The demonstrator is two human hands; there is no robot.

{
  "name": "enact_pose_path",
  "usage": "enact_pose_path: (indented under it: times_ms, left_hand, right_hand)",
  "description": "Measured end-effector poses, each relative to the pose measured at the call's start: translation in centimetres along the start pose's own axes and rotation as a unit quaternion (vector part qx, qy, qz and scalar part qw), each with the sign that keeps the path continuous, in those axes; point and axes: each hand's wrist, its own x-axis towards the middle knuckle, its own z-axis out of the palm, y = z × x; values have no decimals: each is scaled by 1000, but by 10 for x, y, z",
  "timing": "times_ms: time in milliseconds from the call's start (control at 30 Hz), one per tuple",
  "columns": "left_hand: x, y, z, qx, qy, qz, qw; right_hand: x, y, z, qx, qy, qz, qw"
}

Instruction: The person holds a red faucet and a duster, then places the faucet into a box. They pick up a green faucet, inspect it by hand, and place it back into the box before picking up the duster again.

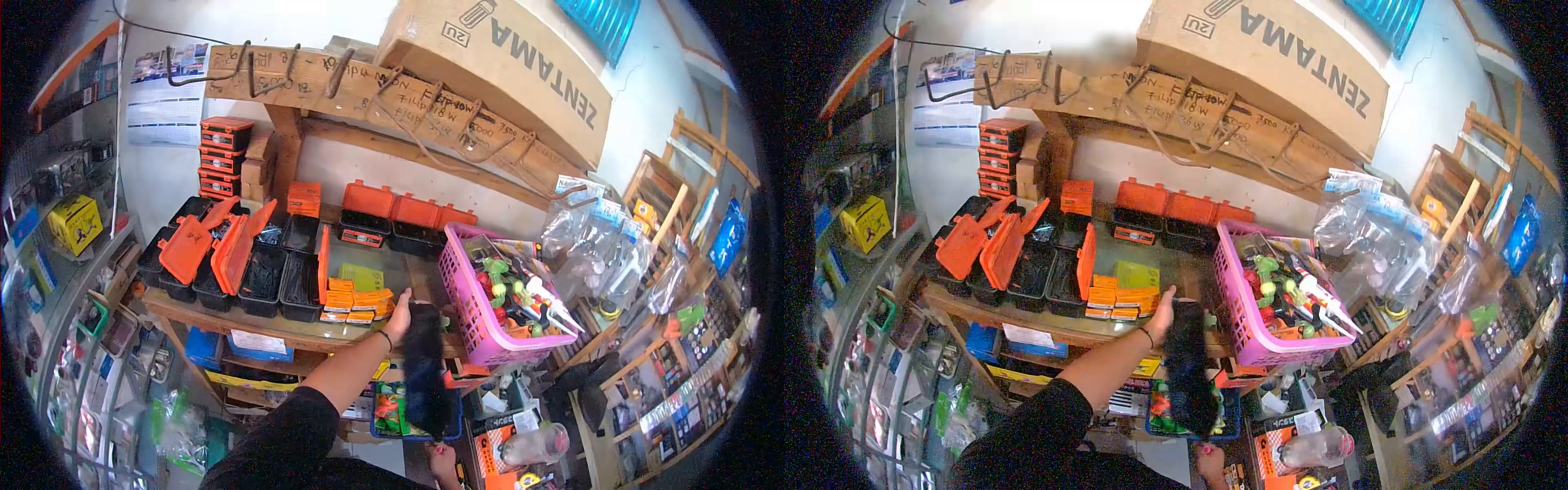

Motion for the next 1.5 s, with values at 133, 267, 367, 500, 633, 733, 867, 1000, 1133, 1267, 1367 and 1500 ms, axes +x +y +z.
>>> enact_pose_path:
  times_ms: [133,267,367,500,633,733,867,1000,1133,1267,1367,1500]
  left_hand:
    - [-22,8,24,67,58,24,996]
    - [-5,6,6,-44,-163,28,985]
    - [-5,-2,8,38,47,26,998]
    - [0,3,-8,-49,-146,-3,988]
    - [-12,1,7,45,-48,67,996]
    - [-11,2,14,-65,38,44,996]
    - [-22,8,32,19,146,59,987]
    - [21,-14,-17,-62,-68,18,996]
    - [4,0,-6,17,20,-3,1000]
    - [-2,0,0,-91,19,2,996]
    - [23,-6,-37,-96,-122,-25,988]
    - [8,-3,-17,-44,27,7,999]
  right_hand:
    - [19,26,-3,-31,37,-70,996]
    - [32,34,-7,-88,33,-113,989]
    - [20,29,-2,-19,18,-59,998]
    - [17,32,3,-57,-7,-114,992]
    - [-1,-2,9,52,-7,21,998]
    - [2,-1,9,-10,-20,-48,999]
    - [3,-1,14,37,-7,-26,999]
    - [7,-1,17,-21,-32,-82,996]
    - [10,-15,21,152,-90,12,984]
    - [16,-7,31,73,-113,3,991]
    - [19,2,40,15,-176,45,983]
    - [28,-25,38,99,-246,38,963]
